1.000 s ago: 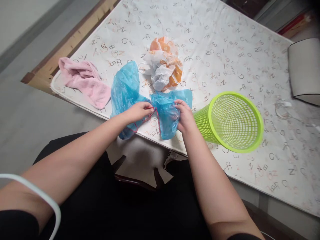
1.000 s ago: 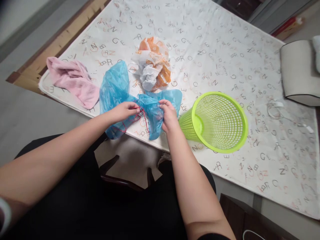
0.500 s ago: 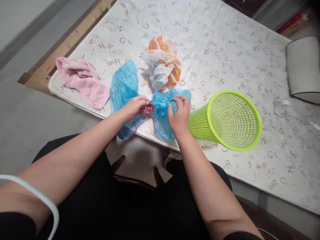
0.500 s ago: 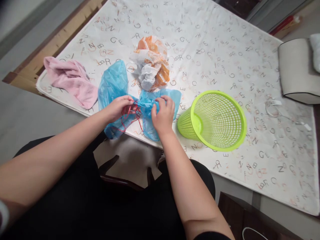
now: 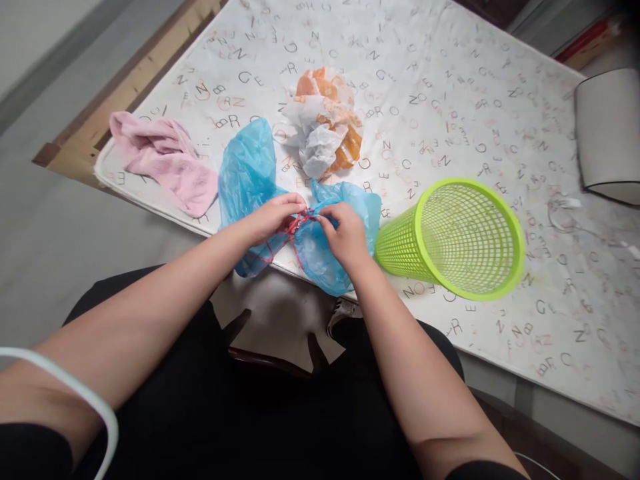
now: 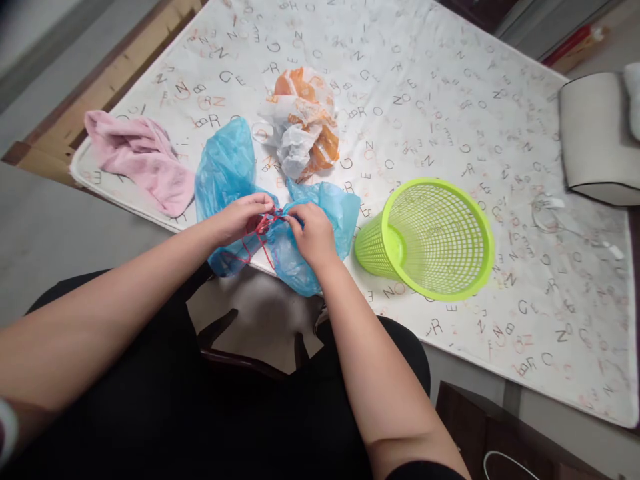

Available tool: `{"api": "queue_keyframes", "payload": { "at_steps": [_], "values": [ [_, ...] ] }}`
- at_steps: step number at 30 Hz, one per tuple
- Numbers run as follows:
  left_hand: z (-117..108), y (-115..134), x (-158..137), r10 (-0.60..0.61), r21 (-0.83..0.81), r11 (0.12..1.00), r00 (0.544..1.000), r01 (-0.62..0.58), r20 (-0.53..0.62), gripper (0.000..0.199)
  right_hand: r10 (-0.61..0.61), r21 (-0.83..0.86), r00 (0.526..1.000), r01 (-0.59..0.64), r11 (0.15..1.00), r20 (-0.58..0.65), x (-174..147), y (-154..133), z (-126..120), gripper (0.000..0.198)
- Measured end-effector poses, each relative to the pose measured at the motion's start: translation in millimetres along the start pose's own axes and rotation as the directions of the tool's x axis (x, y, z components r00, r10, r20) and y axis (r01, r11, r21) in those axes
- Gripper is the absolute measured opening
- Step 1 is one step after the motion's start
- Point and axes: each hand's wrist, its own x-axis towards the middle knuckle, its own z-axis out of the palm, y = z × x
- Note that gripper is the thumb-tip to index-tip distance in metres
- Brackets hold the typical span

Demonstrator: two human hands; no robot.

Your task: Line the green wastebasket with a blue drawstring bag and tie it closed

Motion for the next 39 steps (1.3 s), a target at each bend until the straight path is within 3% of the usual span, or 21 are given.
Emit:
{"api": "queue_keyframes", "payload": {
  "at_steps": [4, 6, 9, 12, 15, 18, 25, 30, 35, 39],
  "values": [
    [-2.8, -1.7, 3.1, -0.038, 0.024, 0.999, 0.992, 0.042, -0.118, 0.03, 0.012, 0.034, 0.997, -0.01, 0.999, -0.075, -0.1, -1.9, -2.3, 0.012],
    [-7.1, -4.6, 6.6, -0.021, 0.114, 0.992, 0.977, 0.046, -0.21, 0.028, 0.033, 0.058, 0.992, -0.026, 0.998, -0.123, 0.6, -0.4, -2.8, 0.011],
    [-14.2, -8.0, 10.9, 0.189, 0.386, 0.92, 0.939, -0.067, -0.288, 0.015, 0.091, 0.109, 0.982, -0.073, 0.991, -0.166, 2.0, 2.1, -3.1, 0.009],
    [-15.8, -7.0, 9.3, 0.32, 0.604, 0.778, 0.936, -0.173, -0.145, 0.013, 0.142, 0.164, 0.976, -0.115, 0.98, -0.165, 2.3, 2.9, -2.1, 0.007],
    [-10.3, -5.5, 3.5, 0.223, 0.645, 0.721, 0.966, -0.253, 0.13, 0.016, 0.169, 0.189, 0.974, -0.14, 0.972, -0.149, 1.3, 2.3, 1.0, 0.007],
    [-4.4, -8.1, -0.4, 0.162, 0.641, 0.712, 0.955, -0.287, 0.247, 0.015, 0.192, 0.184, 0.971, -0.165, 0.969, -0.142, 0.3, 0.9, 4.6, 0.008],
    [-8.3, -16.0, 4.1, 0.316, 0.607, 0.722, 0.939, -0.331, 0.136, 0.034, 0.239, 0.242, 0.969, -0.217, 0.946, -0.068, -1.7, -2.7, 9.6, 0.008],
    [-7.6, -17.4, 6.1, 0.294, 0.562, 0.773, 0.951, -0.295, 0.095, 0.031, 0.232, 0.297, 0.97, -0.243, 0.923, 0.073, -3.7, -4.1, 13.6, 0.008],
    [-5.9, -13.6, 4.9, 0.321, 0.701, 0.679, 0.947, -0.22, -0.014, 0.022, 0.228, 0.363, 0.959, -0.275, 0.89, 0.167, -2.0, -6.0, 15.1, 0.019],
    [-4.5, -9.2, 3.5, 0.319, 0.758, 0.62, 0.948, -0.203, -0.008, 0.016, 0.279, 0.351, 0.955, -0.295, 0.889, 0.097, 0.7, 1.0, 16.7, 0.021]
  ]
}}
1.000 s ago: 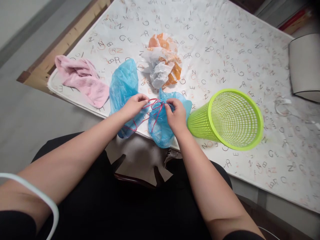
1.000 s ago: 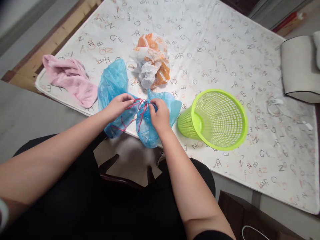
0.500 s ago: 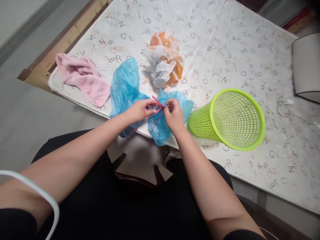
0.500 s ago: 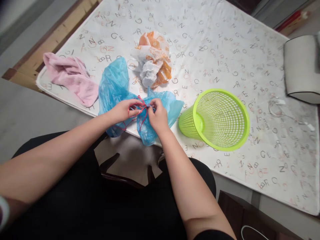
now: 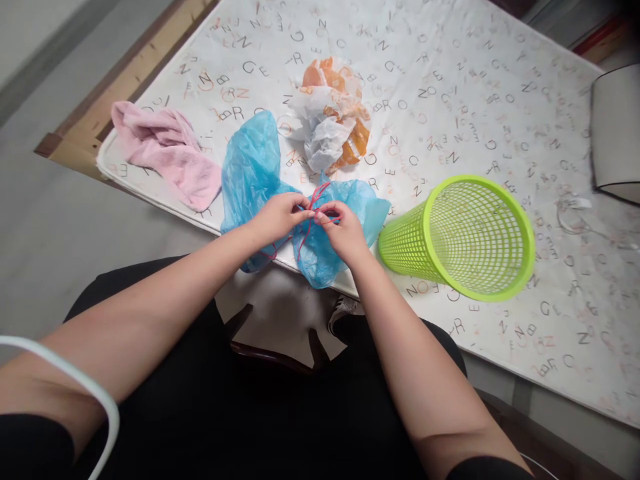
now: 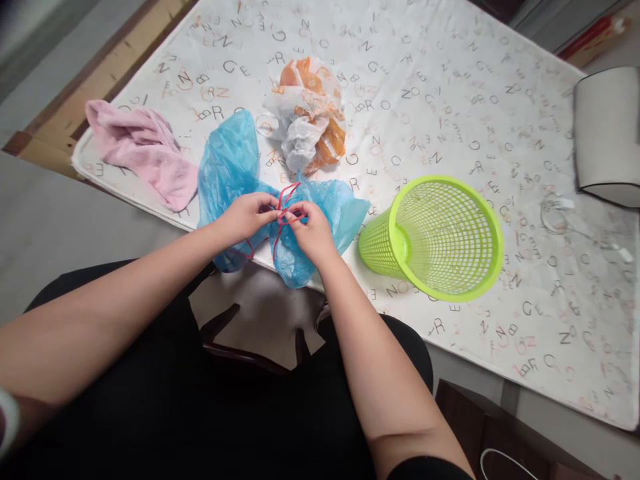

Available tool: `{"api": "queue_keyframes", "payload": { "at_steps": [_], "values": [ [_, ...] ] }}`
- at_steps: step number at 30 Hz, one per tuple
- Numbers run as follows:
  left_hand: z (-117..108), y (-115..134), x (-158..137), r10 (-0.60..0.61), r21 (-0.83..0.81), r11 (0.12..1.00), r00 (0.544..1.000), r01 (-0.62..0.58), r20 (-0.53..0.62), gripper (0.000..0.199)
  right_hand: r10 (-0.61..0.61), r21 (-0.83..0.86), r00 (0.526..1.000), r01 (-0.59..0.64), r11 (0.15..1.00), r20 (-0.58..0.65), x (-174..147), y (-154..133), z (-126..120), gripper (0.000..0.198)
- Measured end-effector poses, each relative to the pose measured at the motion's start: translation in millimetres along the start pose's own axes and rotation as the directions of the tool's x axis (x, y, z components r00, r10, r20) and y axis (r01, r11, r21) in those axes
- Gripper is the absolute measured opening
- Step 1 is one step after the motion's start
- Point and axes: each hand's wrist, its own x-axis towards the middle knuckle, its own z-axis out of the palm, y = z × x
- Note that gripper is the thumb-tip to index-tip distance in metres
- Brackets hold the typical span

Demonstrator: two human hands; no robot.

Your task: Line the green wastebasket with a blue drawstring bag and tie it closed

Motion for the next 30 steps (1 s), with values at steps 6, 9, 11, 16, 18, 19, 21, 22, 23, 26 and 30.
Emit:
{"api": "queue_keyframes", "payload": {
  "at_steps": [6, 9, 11, 16, 18, 19, 21, 22, 23, 26, 30],
  "values": [
    [2.7, -0.9, -1.8, -0.046, 0.045, 0.998, 0.998, 0.045, 0.034, 0.019, 0.04, 0.015, 0.998, -0.04, 0.999, -0.055, 1.3, 4.3, 0.1, 0.015],
    [3.7, -2.5, -3.1, -0.074, 0.128, 0.99, 0.996, 0.067, 0.046, 0.019, 0.039, -0.037, 0.998, -0.041, 0.998, -0.054, 0.3, 3.4, 1.9, 0.012],
    [3.4, -2.7, -4.0, -0.083, 0.171, 0.982, 0.996, 0.077, 0.031, 0.018, 0.029, -0.061, 0.998, -0.032, 0.998, -0.049, -0.2, 3.0, 2.9, 0.011],
    [0.8, -2.4, -4.1, -0.076, 0.146, 0.985, 0.994, 0.087, -0.077, 0.003, 0.03, -0.025, 0.997, -0.032, 0.999, -0.074, -0.4, 2.6, 3.7, 0.011],
    [-0.6, -2.0, -3.3, -0.035, 0.137, 0.989, 0.988, 0.056, -0.152, 0.003, 0.042, 0.036, 0.992, -0.038, 0.999, -0.118, 0.5, 3.0, 3.5, 0.014],
    [-1.2, -1.5, -2.9, -0.019, 0.129, 0.991, 0.985, 0.042, -0.171, 0.005, 0.057, 0.069, 0.989, -0.048, 0.996, -0.138, 1.1, 3.4, 3.4, 0.016],
    [-1.7, 0.7, -2.8, -0.019, 0.096, 0.995, 0.988, 0.034, -0.151, 0.007, 0.099, 0.125, 0.983, -0.08, 0.989, -0.152, 2.3, 4.5, 3.3, 0.02],
    [-1.6, 2.3, -3.0, -0.028, 0.077, 0.996, 0.991, 0.038, -0.129, 0.007, 0.117, 0.146, 0.982, -0.095, 0.985, -0.148, 2.7, 5.0, 3.3, 0.023],
    [-1.3, 4.0, -3.4, -0.036, 0.058, 0.997, 0.993, 0.043, -0.108, 0.008, 0.125, 0.163, 0.982, -0.102, 0.981, -0.141, 2.9, 5.4, 3.3, 0.025],
    [0.5, 9.0, -4.4, -0.04, 0.015, 0.999, 0.995, 0.041, -0.088, 0.016, 0.105, 0.199, 0.988, -0.08, 0.977, -0.116, 2.0, 6.2, 3.5, 0.026],
    [1.9, 11.8, -4.2, -0.042, -0.002, 0.999, 0.995, 0.042, -0.087, 0.018, 0.094, 0.211, 0.993, -0.077, 0.974, -0.072, 0.0, 5.0, 2.2, 0.027]
  ]
}}
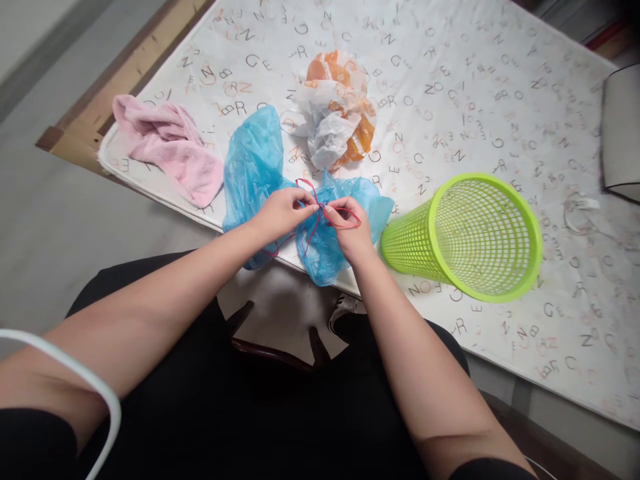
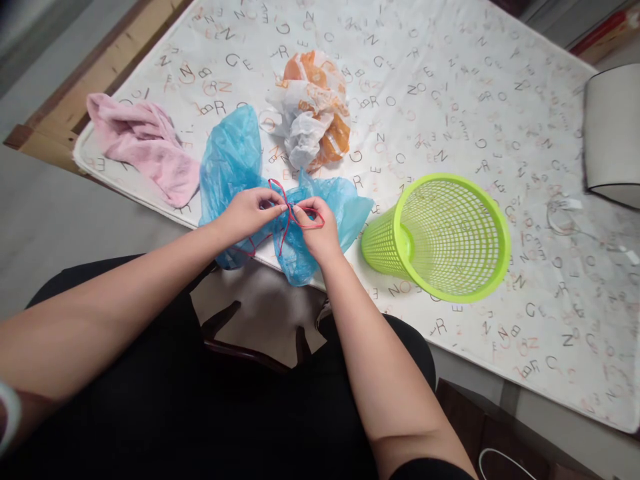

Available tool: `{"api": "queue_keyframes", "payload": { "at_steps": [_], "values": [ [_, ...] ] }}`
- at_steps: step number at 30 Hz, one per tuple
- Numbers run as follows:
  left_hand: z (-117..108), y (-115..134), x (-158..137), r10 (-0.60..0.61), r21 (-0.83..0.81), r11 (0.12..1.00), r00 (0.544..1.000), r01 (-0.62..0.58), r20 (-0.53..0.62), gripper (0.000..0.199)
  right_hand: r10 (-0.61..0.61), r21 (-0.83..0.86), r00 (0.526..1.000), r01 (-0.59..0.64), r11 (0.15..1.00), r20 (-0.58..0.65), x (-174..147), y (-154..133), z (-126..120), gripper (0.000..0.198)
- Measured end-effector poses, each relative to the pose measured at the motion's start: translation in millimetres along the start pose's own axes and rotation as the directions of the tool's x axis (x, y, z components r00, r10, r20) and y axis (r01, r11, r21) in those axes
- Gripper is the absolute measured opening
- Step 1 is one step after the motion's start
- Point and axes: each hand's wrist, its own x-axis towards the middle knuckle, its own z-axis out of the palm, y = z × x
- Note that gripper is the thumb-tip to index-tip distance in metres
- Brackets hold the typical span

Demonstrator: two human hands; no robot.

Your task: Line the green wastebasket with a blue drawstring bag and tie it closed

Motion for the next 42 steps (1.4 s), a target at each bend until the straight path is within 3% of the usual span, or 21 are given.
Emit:
{"api": "queue_keyframes", "payload": {
  "at_steps": [9, 13, 19, 25, 30, 34, 37, 39, 42],
  "values": [
    [1.1, -5.5, -0.3, 0.031, 0.062, 0.998, 0.998, -0.027, -0.053, 0.016, -0.083, -0.067, 0.985, 0.094, 0.993, 0.15, -3.3, -15.7, -2.1, 0.021],
    [1.1, -3.9, -1.2, 0.038, 0.061, 0.998, 0.997, -0.034, -0.063, 0.019, -0.082, -0.126, 0.99, 0.097, 0.987, 0.116, -4.7, -13.9, -2.6, 0.022],
    [-0.9, -2.5, -2.7, 0.083, -0.021, 0.996, 0.988, -0.086, -0.131, 0.018, -0.077, -0.078, 0.995, 0.083, 0.994, 0.069, -1.3, -6.3, -0.2, 0.024],
    [-2.5, -1.5, -2.4, 0.12, 0.026, 0.993, 0.991, -0.119, -0.056, 0.017, -0.105, -0.053, 0.987, 0.112, 0.992, 0.124, -2.3, -6.3, 2.7, 0.021],
    [-1.0, -5.0, -1.4, 0.084, 0.035, 0.996, 0.994, -0.082, -0.069, 0.018, -0.111, -0.103, 0.99, 0.12, 0.987, 0.084, -3.6, -8.4, 2.6, 0.019],
    [1.6, -7.5, -0.2, 0.005, -0.09, 0.996, 0.999, -0.008, -0.035, 0.019, -0.152, -0.204, 0.987, 0.158, 0.966, 0.046, -5.5, -10.4, 1.5, 0.014],
    [3.2, -7.1, 0.7, -0.066, -0.247, 0.965, 0.994, 0.085, 0.083, 0.022, -0.253, -0.268, 0.966, 0.257, 0.928, 0.052, -6.5, -10.4, 0.4, 0.012],
    [3.8, -7.0, 1.6, -0.075, -0.326, 0.938, 0.986, 0.12, 0.145, 0.024, -0.296, -0.293, 0.954, 0.296, 0.909, 0.047, -6.6, -9.9, -0.3, 0.011],
    [4.4, -8.0, 3.1, -0.047, -0.385, 0.917, 0.987, 0.103, 0.152, 0.026, -0.319, -0.308, 0.947, 0.315, 0.897, 0.04, -6.3, -9.1, -1.0, 0.008]
  ]
}}
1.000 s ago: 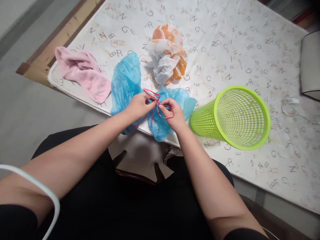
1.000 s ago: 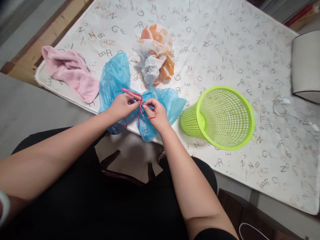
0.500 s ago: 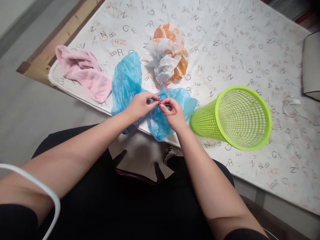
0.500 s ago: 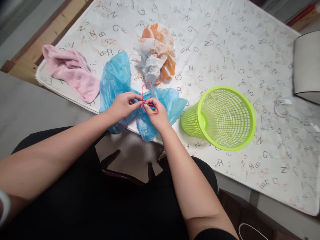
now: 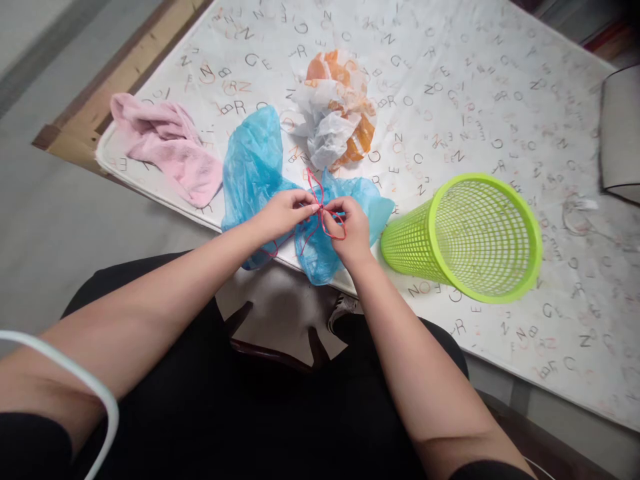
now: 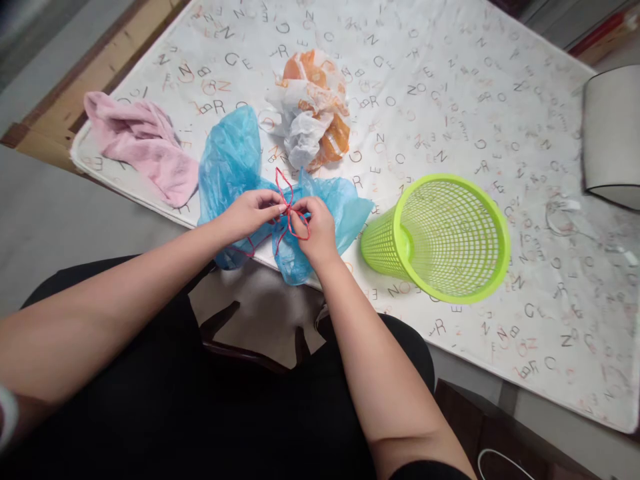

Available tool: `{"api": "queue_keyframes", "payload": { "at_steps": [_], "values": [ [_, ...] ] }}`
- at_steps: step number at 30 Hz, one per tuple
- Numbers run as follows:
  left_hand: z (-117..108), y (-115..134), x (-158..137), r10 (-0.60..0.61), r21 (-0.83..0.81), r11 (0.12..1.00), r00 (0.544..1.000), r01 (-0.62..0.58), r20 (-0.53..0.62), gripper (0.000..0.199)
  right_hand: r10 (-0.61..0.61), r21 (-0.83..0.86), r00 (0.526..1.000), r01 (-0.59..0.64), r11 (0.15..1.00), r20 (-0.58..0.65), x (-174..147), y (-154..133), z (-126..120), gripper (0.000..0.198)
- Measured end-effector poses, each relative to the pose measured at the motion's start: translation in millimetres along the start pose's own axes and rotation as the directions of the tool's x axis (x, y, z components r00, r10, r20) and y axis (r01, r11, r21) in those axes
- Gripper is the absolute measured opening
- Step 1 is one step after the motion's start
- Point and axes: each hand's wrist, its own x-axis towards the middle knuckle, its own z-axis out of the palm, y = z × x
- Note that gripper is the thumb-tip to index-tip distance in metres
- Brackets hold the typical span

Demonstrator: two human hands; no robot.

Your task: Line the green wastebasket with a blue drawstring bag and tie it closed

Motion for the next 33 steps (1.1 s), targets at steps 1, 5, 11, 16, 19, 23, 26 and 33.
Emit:
{"api": "queue_keyframes", "payload": {
  "at_steps": [1, 5, 11, 16, 19, 23, 26, 33],
  "values": [
    [0.0, -0.7, 0.6, 0.01, -0.006, 1.0, 1.0, -0.01, 0.0, 0.026, -0.003, 0.004, 1.0, 0.003, 1.0, -0.002, 0.0, 0.2, -0.1, 0.006],
    [0.9, -4.4, 2.5, 0.019, -0.026, 0.999, 1.0, -0.019, -0.001, 0.023, 0.029, 0.058, 0.999, -0.028, 0.998, -0.017, -0.8, -0.4, 0.3, 0.004],
    [2.5, -10.9, 4.2, -0.023, -0.102, 0.995, 1.0, 0.022, -0.016, 0.031, 0.149, 0.193, 0.988, -0.14, 0.971, -0.031, -0.9, -1.9, 2.5, 0.013],
    [2.5, -11.9, 4.1, 0.004, -0.068, 0.998, 1.0, -0.004, 0.001, 0.032, 0.175, 0.27, 0.984, -0.16, 0.95, -0.036, 0.7, -2.2, 2.6, 0.015],
    [3.0, -8.7, 3.0, -0.008, -0.057, 0.998, 1.0, 0.008, 0.009, 0.032, 0.189, 0.225, 0.981, -0.173, 0.959, -0.051, 1.1, -1.2, 2.6, 0.011],
    [2.6, -5.2, 1.4, -0.005, -0.042, 0.999, 1.0, 0.005, 0.004, 0.031, 0.201, 0.15, 0.973, -0.183, 0.972, -0.115, 1.7, 5.3, 3.3, 0.013],
    [1.3, -6.8, 1.4, 0.009, 0.017, 1.0, 1.0, -0.009, -0.029, 0.028, 0.187, 0.068, 0.952, -0.175, 0.982, -0.244, 0.9, 9.7, 1.6, 0.024],
    [-0.4, -10.4, 1.8, 0.069, 0.143, 0.988, 0.995, -0.057, -0.077, 0.022, -0.136, -0.251, 0.953, 0.067, 0.966, -0.27, -5.3, -4.3, -8.6, 0.02]
  ]
}}
